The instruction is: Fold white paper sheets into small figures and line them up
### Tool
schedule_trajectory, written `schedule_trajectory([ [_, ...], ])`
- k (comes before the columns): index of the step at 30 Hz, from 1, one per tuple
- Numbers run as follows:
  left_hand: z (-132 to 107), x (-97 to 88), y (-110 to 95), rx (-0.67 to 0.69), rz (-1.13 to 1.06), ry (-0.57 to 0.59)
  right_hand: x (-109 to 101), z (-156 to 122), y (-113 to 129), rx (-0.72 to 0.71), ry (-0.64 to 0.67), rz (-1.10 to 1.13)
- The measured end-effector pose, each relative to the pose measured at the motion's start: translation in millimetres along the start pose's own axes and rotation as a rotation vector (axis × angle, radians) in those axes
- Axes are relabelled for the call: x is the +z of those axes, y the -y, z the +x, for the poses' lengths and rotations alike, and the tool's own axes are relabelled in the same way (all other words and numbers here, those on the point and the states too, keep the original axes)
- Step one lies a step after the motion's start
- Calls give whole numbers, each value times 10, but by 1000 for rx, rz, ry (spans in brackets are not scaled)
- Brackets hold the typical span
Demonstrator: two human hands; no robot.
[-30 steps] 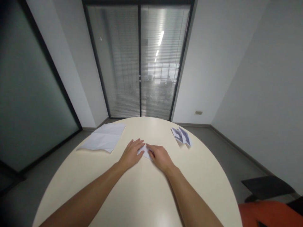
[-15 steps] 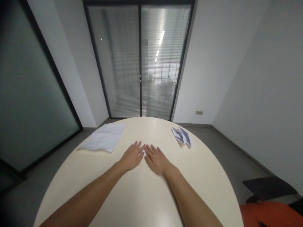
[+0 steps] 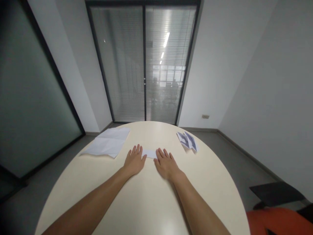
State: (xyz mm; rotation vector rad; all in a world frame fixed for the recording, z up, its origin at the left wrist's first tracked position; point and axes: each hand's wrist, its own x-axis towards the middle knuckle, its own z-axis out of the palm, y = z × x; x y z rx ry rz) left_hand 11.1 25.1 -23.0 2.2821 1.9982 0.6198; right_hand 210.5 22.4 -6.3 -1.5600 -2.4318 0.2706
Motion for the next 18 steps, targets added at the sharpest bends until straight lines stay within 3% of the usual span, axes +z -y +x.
schedule_trajectory([
  [6,37,-48,49,-34,-3,22,-27,-1,-47,-51,-73,13],
  [13,64,-50,119,-69,3,-29,-69,46,-34,-67,-204,-29],
  [18,68,-52,121,-65,51,-45,-91,53,-46,-57,-197,-32],
])
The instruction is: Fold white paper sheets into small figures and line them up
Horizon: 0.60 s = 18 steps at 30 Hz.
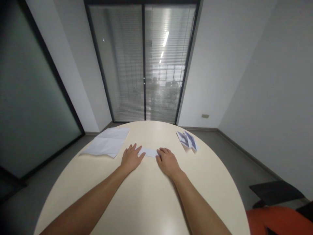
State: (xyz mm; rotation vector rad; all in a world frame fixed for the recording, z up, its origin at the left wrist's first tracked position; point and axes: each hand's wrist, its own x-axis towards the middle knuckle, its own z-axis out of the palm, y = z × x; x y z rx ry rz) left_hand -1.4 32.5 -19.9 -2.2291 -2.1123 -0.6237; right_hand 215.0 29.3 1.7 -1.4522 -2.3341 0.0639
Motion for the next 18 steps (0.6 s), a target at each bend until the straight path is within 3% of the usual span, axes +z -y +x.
schedule_trajectory([
  [6,-21,-31,-37,-19,38,18,-20,-20,41,-3,62,17],
  [12,-49,-6,-32,106,16,60,-35,-71,237,-164,271,109],
  [18,-75,-11,-57,115,85,54,-2,-59,221,-36,304,63],
])
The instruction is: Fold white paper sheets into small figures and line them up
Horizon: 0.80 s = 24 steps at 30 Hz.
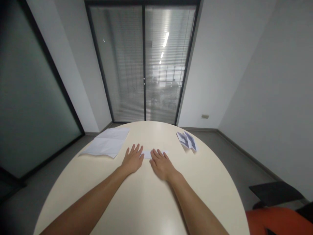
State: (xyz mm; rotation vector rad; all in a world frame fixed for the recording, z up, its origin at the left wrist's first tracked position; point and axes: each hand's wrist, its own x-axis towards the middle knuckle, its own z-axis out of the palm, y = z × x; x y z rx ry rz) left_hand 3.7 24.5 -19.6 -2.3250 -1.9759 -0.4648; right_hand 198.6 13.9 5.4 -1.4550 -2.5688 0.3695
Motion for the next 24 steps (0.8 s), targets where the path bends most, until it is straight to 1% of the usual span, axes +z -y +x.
schedule_trajectory([
  [5,-1,-17,-23,-57,0,9,21,16,-139,168,-33,-68],
  [8,30,-22,-4,-78,-42,24,46,35,-209,202,-83,-95],
  [12,71,-33,46,-87,-146,-3,45,56,-267,154,-201,-107],
  [15,85,-38,76,-26,-210,-42,12,54,-279,92,-310,-78],
  [17,92,-34,88,21,-237,-59,-7,51,-276,75,-354,-53],
  [19,100,-23,97,58,-256,-72,-15,52,-270,74,-371,-34],
  [24,109,-14,112,98,-290,-107,-12,61,-265,86,-372,36],
])
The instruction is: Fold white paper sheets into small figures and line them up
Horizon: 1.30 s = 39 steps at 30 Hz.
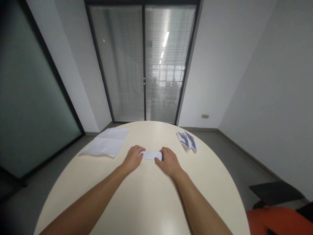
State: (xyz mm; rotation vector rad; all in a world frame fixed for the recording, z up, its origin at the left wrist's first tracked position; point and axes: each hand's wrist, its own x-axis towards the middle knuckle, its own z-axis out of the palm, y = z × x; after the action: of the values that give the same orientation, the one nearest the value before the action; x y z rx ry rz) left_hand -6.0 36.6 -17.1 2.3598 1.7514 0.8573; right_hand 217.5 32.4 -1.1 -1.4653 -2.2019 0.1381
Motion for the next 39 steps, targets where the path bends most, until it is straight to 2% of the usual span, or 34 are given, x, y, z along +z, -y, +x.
schedule_trajectory([
  [7,-13,-32,-36,-31,15,-11,-54,-11,44,56,-16,139],
  [12,-26,-40,-69,-22,22,-42,-112,-2,107,23,-57,157],
  [19,-15,-49,-73,-6,-74,-63,-156,19,133,-22,-63,150],
  [23,6,-89,-83,65,-78,-122,-121,36,77,-64,-162,221],
  [26,18,-125,-88,91,-62,-197,-102,41,30,-14,-232,295],
  [30,35,-130,-56,31,-72,-278,-121,35,15,47,-227,273],
  [35,73,-55,40,-30,-112,-352,-161,24,55,1,-187,330],
  [39,80,19,107,-90,-100,-328,-143,27,57,15,-174,377],
])
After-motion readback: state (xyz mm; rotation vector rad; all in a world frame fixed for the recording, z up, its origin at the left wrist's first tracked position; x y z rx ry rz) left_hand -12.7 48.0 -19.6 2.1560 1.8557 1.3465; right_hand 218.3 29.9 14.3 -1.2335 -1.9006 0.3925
